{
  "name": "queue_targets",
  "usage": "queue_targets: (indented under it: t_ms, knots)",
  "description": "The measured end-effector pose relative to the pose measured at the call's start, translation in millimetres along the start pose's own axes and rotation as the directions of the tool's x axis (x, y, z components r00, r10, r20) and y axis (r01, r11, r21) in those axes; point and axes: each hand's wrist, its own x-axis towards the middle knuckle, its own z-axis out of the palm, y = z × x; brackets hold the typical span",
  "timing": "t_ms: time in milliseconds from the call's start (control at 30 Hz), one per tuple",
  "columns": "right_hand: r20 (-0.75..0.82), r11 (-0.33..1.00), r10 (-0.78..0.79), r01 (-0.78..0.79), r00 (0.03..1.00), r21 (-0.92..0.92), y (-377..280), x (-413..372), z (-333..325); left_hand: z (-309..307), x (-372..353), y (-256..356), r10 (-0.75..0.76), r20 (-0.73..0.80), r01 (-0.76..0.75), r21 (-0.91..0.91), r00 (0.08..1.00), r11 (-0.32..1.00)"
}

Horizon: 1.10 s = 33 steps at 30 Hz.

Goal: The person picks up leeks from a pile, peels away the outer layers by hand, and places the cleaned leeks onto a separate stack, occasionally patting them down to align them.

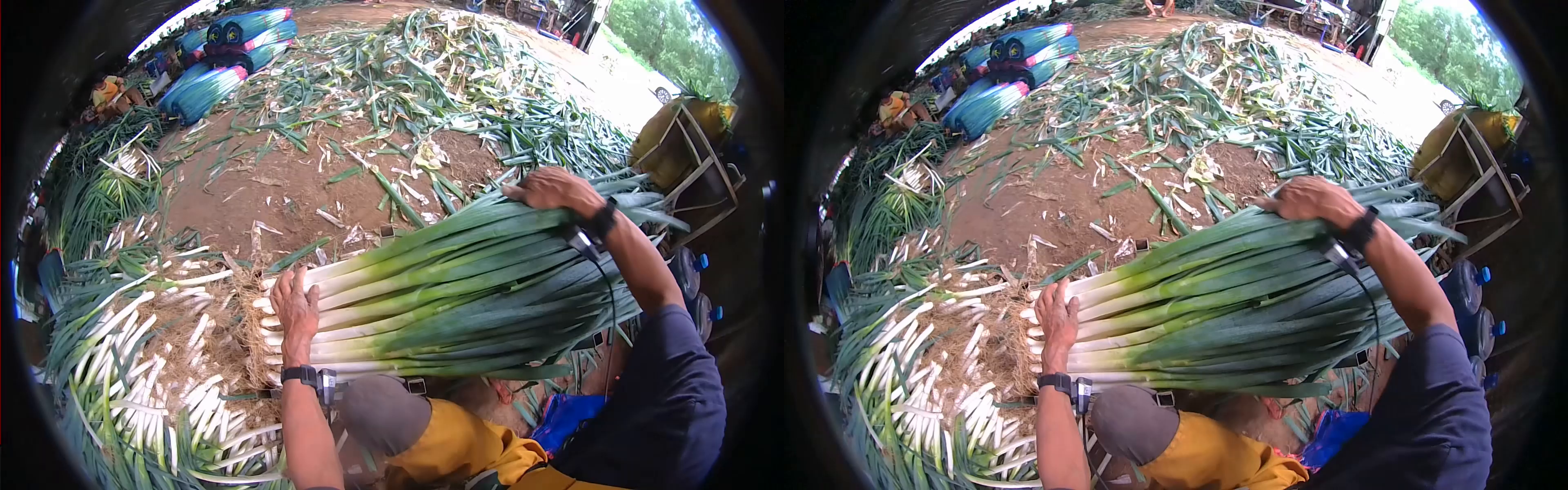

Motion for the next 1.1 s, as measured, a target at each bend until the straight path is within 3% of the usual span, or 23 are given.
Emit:
queue_targets:
  t_ms: [133, 267, 500, 633, 667, 767, 800, 933, 967, 1033, 1100]
  knots:
    - [-0.134, 0.987, -0.007, 0.027, 0.991, 0.156, 42, -54, 10, -3, 1, 3, 0.0, 0.005, 0.0, -0.006, 1.0, 1.0]
    - [-0.465, 0.956, -0.08, 0.201, 0.882, 0.216, 67, -42, 74, -2, 2, 2, 0.009, 0.009, -0.009, 0.001, 1.0, 1.0]
    - [-0.229, 0.972, -0.015, 0.067, 0.973, 0.224, 63, -20, 78, -1, 2, -1, 0.046, -0.001, -0.046, 0.012, 0.999, 0.999]
    - [-0.207, 0.889, 0.103, 0.003, 0.973, 0.457, 76, 11, 129, -2, 5, 0, 0.037, 0.024, -0.038, 0.026, 0.999, 0.999]
    - [-0.231, 0.857, 0.05, 0.077, 0.972, 0.509, 80, 17, 127, -2, 5, 0, 0.014, 0.04, -0.015, 0.021, 0.999, 1.0]
    - [-0.21, 0.821, 0.04, 0.088, 0.977, 0.565, 83, 21, 136, 0, 5, 1, -0.009, 0.029, 0.008, 0.029, 1.0, 1.0]
    - [-0.041, 0.809, 0.138, -0.089, 0.99, 0.581, 81, 17, 131, -2, 5, 4, -0.019, 0.036, 0.019, 0.012, 0.999, 1.0]
    - [-0.218, 0.89, 0.24, -0.125, 0.946, 0.439, 64, 1, 122, 1, 4, 2, 0.02, -0.023, -0.02, 0.017, 1.0, 1.0]
    - [-0.169, 0.941, 0.218, -0.161, 0.961, 0.297, 67, 3, 117, 4, 3, 1, 0.031, -0.032, -0.03, 0.019, 0.999, 0.999]
    - [-0.34, 0.986, 0.158, -0.132, 0.927, 0.097, 68, 5, 112, 4, 4, 0, 0.04, -0.039, -0.039, 0.029, 0.998, 0.999]
    - [-0.479, 0.942, 0.06, -0.209, 0.876, -0.264, 81, 5, 104, 7, 3, -2, 0.078, -0.098, -0.078, 0.008, 0.992, 0.997]
